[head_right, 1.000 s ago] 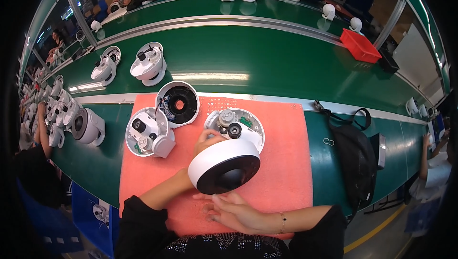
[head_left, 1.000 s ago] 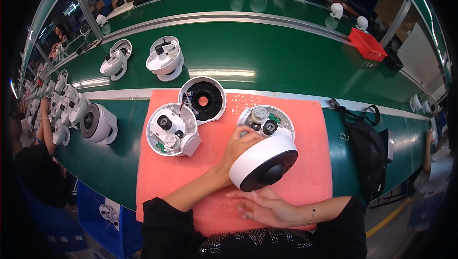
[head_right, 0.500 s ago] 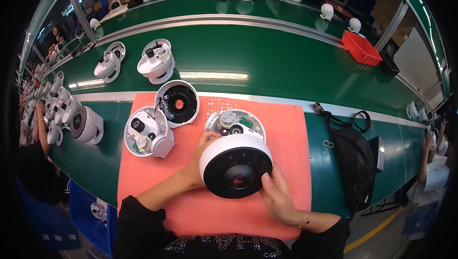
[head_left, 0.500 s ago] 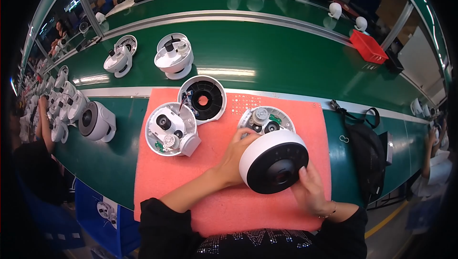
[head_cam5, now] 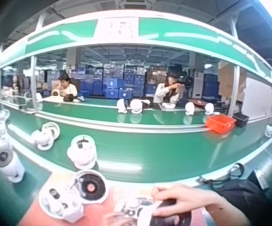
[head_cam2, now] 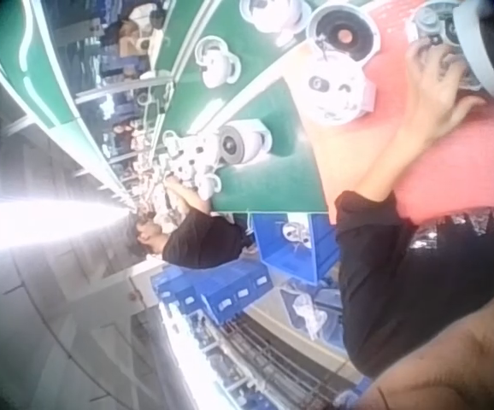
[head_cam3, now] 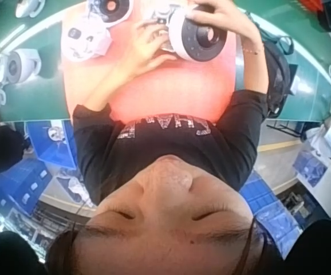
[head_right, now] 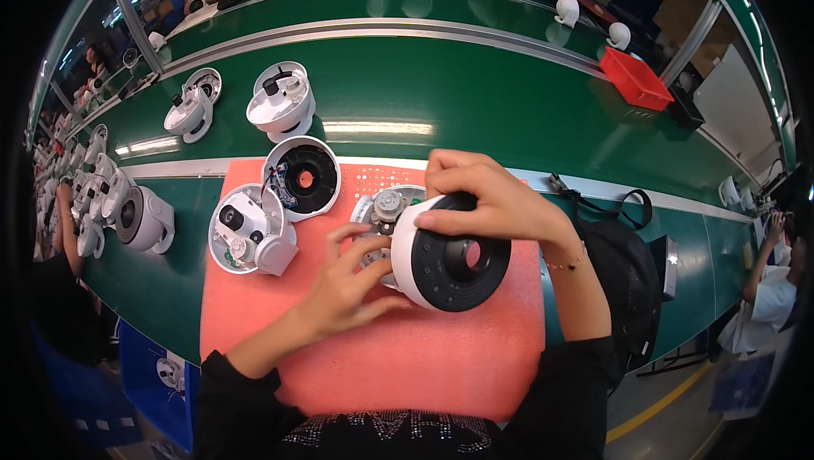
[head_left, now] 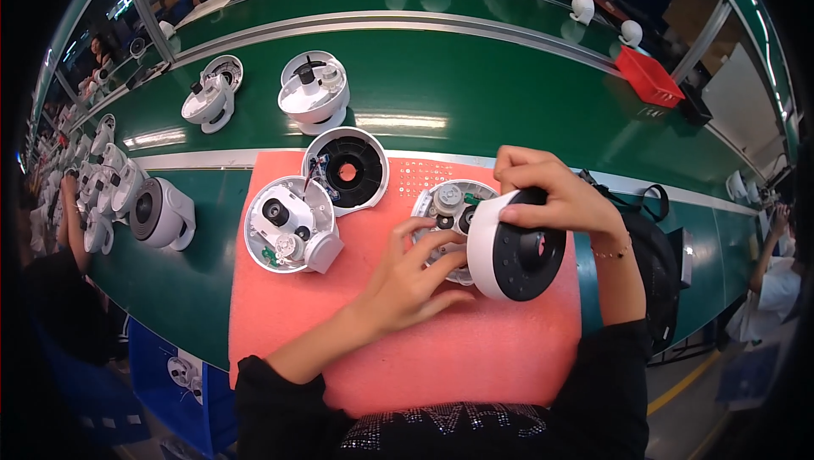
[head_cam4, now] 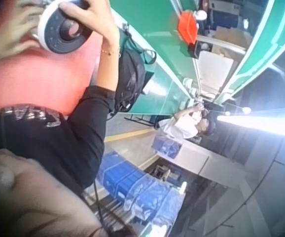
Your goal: Assembling the outer housing and internal components of dome security cameras on a production line.
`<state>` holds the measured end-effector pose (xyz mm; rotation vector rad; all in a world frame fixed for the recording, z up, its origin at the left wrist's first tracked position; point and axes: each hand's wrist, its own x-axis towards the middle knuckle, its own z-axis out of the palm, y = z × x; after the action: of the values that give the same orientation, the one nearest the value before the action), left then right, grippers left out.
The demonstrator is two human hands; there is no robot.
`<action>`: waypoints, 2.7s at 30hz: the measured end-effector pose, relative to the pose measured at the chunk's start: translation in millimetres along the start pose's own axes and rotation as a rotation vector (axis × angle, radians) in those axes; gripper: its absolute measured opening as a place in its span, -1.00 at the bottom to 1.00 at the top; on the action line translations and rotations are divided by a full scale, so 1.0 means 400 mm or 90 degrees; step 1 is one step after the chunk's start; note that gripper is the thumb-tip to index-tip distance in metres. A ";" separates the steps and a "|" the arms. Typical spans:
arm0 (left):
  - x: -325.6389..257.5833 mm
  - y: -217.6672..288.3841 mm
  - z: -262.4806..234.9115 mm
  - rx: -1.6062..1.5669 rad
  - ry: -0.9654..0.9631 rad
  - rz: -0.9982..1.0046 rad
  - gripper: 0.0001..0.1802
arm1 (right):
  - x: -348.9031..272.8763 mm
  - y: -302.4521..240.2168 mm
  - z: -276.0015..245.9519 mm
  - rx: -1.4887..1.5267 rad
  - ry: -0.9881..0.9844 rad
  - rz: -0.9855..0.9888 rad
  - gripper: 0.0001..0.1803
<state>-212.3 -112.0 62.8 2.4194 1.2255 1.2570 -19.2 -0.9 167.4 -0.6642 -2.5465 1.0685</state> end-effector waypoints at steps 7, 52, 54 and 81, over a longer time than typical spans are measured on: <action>-0.042 -0.035 0.003 -0.021 0.028 -0.033 -0.76 | 0.067 0.000 0.001 -0.036 -0.052 -0.100 -0.65; -0.013 0.081 -0.157 -0.207 -0.178 -0.378 -0.60 | -0.092 -0.016 0.083 -0.049 -0.057 0.172 -0.70; -0.009 0.082 -0.155 -0.204 -0.180 -0.380 -0.64 | -0.094 -0.012 0.081 -0.016 -0.065 0.164 -0.54; -0.023 0.007 -0.092 -0.266 -0.334 -0.562 -0.43 | -0.051 0.049 0.143 0.011 -0.018 0.281 -0.66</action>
<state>-240.7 -128.8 82.1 1.4585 1.4100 0.4947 -21.0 -33.2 112.1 -1.2553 -2.4698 1.2347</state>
